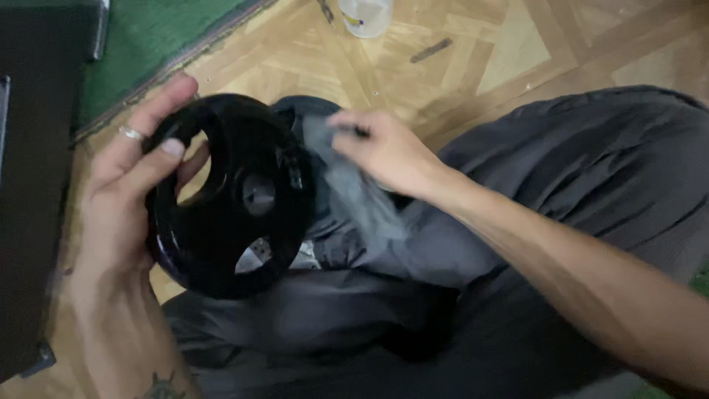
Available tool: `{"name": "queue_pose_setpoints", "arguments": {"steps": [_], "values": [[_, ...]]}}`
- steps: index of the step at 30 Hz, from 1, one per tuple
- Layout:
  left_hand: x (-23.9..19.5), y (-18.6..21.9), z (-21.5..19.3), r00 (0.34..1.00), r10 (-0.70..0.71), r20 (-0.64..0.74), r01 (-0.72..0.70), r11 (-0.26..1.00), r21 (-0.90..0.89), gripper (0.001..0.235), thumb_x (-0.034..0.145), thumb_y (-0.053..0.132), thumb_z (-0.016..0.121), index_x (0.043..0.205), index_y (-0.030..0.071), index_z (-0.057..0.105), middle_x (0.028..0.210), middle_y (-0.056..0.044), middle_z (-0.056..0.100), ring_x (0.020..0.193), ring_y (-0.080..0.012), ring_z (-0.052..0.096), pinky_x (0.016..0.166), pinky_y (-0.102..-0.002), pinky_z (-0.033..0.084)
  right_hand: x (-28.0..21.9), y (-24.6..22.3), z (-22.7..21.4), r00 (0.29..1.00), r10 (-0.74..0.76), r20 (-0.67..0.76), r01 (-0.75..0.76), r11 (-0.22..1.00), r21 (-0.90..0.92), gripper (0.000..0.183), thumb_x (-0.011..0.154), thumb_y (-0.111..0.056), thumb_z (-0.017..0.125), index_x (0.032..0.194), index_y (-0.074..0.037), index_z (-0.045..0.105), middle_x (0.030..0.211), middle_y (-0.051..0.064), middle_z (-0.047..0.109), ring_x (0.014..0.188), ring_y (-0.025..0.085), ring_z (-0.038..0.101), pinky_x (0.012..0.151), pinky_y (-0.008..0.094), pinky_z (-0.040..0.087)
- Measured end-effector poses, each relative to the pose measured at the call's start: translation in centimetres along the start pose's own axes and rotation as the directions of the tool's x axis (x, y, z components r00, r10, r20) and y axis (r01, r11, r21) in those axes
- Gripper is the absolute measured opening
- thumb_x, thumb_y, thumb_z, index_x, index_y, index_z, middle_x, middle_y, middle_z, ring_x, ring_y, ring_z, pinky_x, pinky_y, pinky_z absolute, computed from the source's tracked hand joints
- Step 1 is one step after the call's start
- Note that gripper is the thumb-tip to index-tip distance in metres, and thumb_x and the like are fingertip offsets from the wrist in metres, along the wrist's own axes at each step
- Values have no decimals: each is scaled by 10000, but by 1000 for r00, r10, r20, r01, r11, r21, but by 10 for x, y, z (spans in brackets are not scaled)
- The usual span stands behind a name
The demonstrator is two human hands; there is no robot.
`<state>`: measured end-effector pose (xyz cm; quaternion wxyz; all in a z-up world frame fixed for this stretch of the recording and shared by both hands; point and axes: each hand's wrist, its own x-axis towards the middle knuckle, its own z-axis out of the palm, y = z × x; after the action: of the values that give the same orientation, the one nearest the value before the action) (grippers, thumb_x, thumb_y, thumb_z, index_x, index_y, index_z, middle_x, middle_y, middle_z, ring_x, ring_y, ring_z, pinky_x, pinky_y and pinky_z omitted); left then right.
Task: The person sits on the floor and wipes a black weight plate with a gray cloth. They rotate the plate to clean both sides and the edges, then place it on a barbell and continue wiping it.
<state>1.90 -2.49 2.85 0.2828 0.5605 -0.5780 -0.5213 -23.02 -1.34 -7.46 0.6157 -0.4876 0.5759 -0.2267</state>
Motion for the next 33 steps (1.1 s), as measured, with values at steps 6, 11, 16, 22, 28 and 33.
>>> {"name": "queue_pose_setpoints", "arguments": {"steps": [6, 11, 16, 22, 28, 33], "values": [[-15, 1, 19, 991, 40, -125, -21, 989, 147, 445, 970, 87, 431, 1399, 85, 549, 1628, -102, 463, 1543, -190, 410, 1142, -294, 454, 57, 37, 68, 973, -221, 65, 162, 857, 489, 477, 865, -35, 580, 1303, -218, 542, 1078, 27, 641, 911, 116, 621, 784, 258, 539], [-19, -7, 14, 985, 169, -31, -161, 972, 170, 448, 960, 47, 493, 1406, 34, 532, 1621, -173, 462, 1568, -253, 377, 1216, -336, 355, 52, 68, 86, 908, -395, 142, 370, 912, 177, 423, 960, -113, 537, 1371, -91, 633, 1371, 50, 664, 1267, 144, 595, 1094, 258, 406], [-25, 0, 19, 956, 252, 147, -280, 936, 213, 448, 941, 146, 529, 1365, 6, 555, 1586, -243, 497, 1519, -304, 452, 1264, -411, 292, 30, 42, 72, 891, -370, 262, 451, 657, -604, 243, 927, -323, 482, 1009, -195, 671, 836, 207, 728, 844, 495, 676, 689, 615, 500], [-33, -6, 16, 960, 268, 79, -280, 933, 228, 421, 942, 33, 534, 1354, -52, 553, 1539, -266, 522, 1504, -331, 474, 1278, -419, 333, 20, 44, 82, 825, -523, 212, 461, 408, -788, 233, 926, -357, 571, 986, -179, 709, 746, 101, 740, 645, 406, 723, 523, 516, 543], [-25, -28, -2, 986, 130, -109, -124, 991, 58, 396, 970, -8, 509, 1363, -3, 554, 1553, -203, 537, 1485, -270, 499, 1106, -374, 541, -11, 30, 58, 776, -482, 407, 552, 207, -808, 332, 889, -356, 618, 628, -185, 732, 582, 90, 690, 605, 362, 727, 516, 468, 538], [-8, -31, -9, 934, -32, -356, 30, 999, -13, 362, 977, 89, 535, 1315, 70, 661, 1221, -52, 675, 1112, -142, 655, 954, -335, 703, -1, 23, 58, 936, -307, 170, 351, 834, -426, 351, 889, -182, 502, 1157, -160, 727, 835, 158, 767, 711, 384, 699, 721, 494, 525]]}}
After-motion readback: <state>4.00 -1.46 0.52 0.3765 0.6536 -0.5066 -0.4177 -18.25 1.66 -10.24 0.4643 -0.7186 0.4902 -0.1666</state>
